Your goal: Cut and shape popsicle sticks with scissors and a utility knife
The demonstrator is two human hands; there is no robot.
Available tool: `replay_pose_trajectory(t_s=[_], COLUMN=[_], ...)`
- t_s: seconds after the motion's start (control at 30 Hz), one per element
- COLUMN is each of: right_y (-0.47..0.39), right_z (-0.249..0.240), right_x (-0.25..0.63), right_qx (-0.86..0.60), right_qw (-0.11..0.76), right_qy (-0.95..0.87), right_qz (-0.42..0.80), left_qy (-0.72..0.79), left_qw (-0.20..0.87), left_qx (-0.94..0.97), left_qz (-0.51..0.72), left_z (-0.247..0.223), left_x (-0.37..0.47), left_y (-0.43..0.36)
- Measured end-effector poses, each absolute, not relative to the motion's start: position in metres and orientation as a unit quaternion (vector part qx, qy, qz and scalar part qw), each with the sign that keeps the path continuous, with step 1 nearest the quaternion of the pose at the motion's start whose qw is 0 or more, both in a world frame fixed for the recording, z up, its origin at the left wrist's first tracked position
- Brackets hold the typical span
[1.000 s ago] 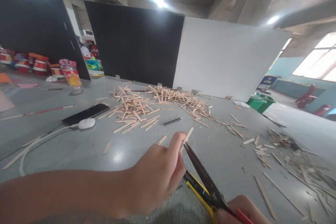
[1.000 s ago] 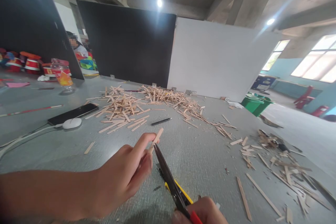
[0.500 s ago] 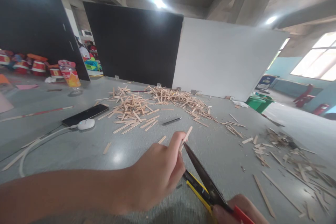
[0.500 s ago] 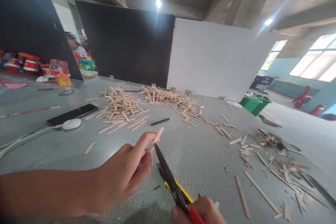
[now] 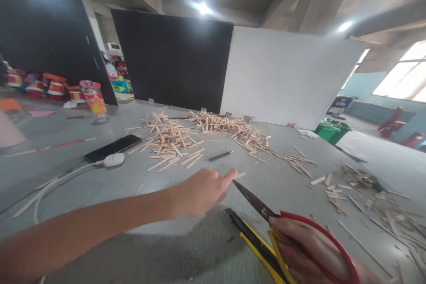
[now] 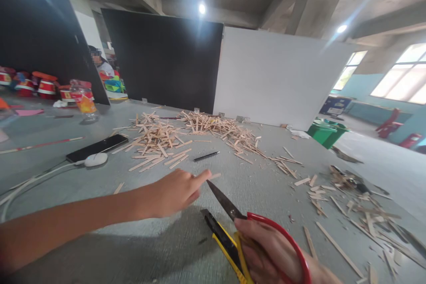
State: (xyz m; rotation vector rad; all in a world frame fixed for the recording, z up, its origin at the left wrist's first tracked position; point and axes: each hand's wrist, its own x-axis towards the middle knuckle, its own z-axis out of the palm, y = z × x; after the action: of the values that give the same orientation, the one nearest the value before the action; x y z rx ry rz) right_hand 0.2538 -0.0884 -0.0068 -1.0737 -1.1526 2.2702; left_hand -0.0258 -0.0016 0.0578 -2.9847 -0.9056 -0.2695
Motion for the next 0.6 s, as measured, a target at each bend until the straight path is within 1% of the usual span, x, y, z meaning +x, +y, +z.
replay_pose_trajectory(t_s=[0.07,0.1,0.17,0.23,0.4,0.5,0.6], right_y=[-0.071,-0.063,-0.052,-0.046,-0.043,-0.04,-0.036], right_z=[-0.016,-0.022,-0.032,-0.037,-0.036,-0.035,-0.037], right_x=[0.265,0.271,0.281,0.288,0.29,0.291,0.294], right_qx=[-0.396,-0.397,-0.394,-0.395,-0.387,-0.379,-0.367], right_qw=[0.175,0.17,0.174,0.201,0.254,0.257,0.255], right_qy=[-0.393,-0.39,-0.381,-0.375,-0.336,-0.307,-0.283], right_qz=[0.811,0.813,0.818,0.814,0.82,0.834,0.849], left_qy=[-0.273,-0.273,-0.287,-0.309,-0.377,-0.381,-0.379], left_qw=[0.018,0.006,-0.041,-0.066,-0.175,-0.251,-0.3], left_qx=[-0.96,-0.96,-0.952,-0.941,-0.878,-0.838,-0.811], left_qz=[-0.055,-0.061,-0.095,-0.119,-0.238,-0.299,-0.331], left_z=[0.041,0.033,0.018,0.008,-0.005,-0.008,-0.008], left_x=[-0.026,-0.025,-0.024,-0.023,-0.02,-0.019,-0.02], left_y=[0.008,0.011,0.015,0.015,0.019,0.022,0.024])
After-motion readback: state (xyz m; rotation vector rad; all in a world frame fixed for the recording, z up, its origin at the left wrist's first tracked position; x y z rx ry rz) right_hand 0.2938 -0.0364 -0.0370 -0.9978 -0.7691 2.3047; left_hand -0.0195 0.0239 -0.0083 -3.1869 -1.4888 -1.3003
